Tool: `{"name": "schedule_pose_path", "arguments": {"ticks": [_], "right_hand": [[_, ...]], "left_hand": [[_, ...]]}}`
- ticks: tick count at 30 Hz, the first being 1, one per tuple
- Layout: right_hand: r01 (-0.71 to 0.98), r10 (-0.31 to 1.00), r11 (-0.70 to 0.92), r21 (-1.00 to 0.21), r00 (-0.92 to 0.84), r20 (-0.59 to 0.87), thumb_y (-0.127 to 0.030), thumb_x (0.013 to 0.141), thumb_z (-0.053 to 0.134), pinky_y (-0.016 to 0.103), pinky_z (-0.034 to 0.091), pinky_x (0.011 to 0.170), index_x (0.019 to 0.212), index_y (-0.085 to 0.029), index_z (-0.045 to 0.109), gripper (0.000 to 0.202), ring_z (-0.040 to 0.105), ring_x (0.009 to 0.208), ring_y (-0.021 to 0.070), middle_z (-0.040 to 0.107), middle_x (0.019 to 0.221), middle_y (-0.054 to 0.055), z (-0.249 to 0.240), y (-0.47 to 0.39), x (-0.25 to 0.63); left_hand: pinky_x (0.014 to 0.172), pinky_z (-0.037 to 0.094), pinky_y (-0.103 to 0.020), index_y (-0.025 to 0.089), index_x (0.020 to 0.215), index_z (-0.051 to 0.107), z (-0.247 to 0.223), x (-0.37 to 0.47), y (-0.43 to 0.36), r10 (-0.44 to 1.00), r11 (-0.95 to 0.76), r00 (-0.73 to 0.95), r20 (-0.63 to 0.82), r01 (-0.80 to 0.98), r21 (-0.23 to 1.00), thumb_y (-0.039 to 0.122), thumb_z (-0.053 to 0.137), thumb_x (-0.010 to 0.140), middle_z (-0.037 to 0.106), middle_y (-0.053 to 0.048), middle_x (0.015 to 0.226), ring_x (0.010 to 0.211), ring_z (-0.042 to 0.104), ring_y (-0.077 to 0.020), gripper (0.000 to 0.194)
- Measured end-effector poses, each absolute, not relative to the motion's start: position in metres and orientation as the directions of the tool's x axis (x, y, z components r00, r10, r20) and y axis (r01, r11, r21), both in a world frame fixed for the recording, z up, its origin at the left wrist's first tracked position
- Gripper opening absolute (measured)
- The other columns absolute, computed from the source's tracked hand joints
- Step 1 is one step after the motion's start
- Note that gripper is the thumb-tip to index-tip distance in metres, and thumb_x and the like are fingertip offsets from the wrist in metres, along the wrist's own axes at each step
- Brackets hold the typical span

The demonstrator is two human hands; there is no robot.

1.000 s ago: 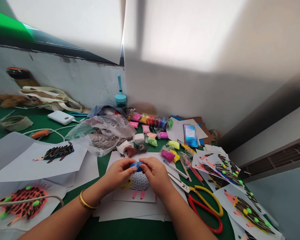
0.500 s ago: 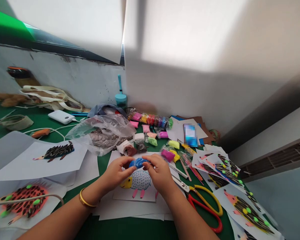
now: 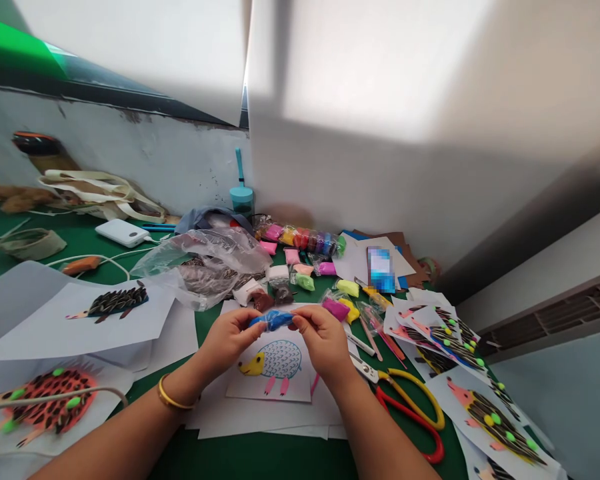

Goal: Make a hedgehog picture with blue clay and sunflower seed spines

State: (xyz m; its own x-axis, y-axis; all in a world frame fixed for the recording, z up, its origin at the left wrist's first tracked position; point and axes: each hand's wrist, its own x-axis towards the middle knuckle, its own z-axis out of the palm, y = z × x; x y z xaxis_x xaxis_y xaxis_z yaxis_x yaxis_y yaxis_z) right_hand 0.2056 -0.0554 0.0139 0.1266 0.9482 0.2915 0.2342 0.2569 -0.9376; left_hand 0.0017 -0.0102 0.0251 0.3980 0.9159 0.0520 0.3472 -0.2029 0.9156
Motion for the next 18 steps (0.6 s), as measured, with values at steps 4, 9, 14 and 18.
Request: {"name": "schedule_pose_path", "arguments": {"ticks": [4, 9, 14, 18], "right_hand": [[0.235, 0.919, 0.308, -0.922, 0.178, 0.353, -0.035, 0.085, 0.068, 0.037, 0.055, 0.081, 0.092, -0.024, 0.074, 0.014, 0.066, 0.09, 0.0211, 0.07, 0.097, 0.006, 0.0156, -0.0526, 0.2066], [0.205, 0.928, 0.221, -0.954, 0.258, 0.27, -0.041, 0.08, 0.072, 0.032, 0.053, 0.071, 0.081, -0.022, 0.067, 0.02, 0.064, 0.08, 0.0196, 0.066, 0.086, 0.004, 0.016, -0.053, 0.2067], [0.292, 0.939, 0.15, -0.944, 0.256, 0.229, -0.047, 0.087, 0.061, 0.028, 0.046, 0.057, 0.08, -0.021, 0.057, 0.027, 0.056, 0.059, 0.0154, 0.057, 0.063, -0.002, 0.0179, -0.0554, 0.2078], [0.238, 0.969, 0.167, -0.957, 0.138, 0.203, -0.042, 0.089, 0.059, 0.029, 0.049, 0.064, 0.086, -0.021, 0.059, 0.021, 0.06, 0.067, 0.0161, 0.06, 0.073, 0.0, 0.0177, -0.0556, 0.205]], "left_hand": [[0.063, 0.046, -0.026, 0.016, 0.086, 0.071, 0.0245, 0.0011, -0.0076, 0.927, -0.161, 0.373, 0.042, 0.294, 0.942, 0.044, 0.064, 0.079, 0.069, -0.004, 0.077, 0.069, 0.059, -0.0166, 0.03], [0.066, 0.049, -0.027, 0.017, 0.088, 0.07, 0.0261, 0.0023, -0.0078, 0.935, -0.184, 0.343, 0.087, 0.26, 0.948, 0.041, 0.065, 0.078, 0.071, -0.005, 0.084, 0.074, 0.062, -0.0179, 0.027], [0.064, 0.048, -0.027, 0.017, 0.085, 0.067, 0.0249, 0.0019, -0.0094, 0.933, -0.167, 0.352, 0.071, 0.251, 0.954, 0.045, 0.062, 0.082, 0.068, -0.003, 0.075, 0.07, 0.061, -0.0168, 0.028], [0.068, 0.05, -0.028, 0.017, 0.09, 0.067, 0.0214, 0.0016, -0.0077, 0.937, -0.169, 0.34, 0.077, 0.249, 0.954, 0.04, 0.064, 0.08, 0.071, -0.004, 0.083, 0.075, 0.064, -0.0179, 0.025]]}}
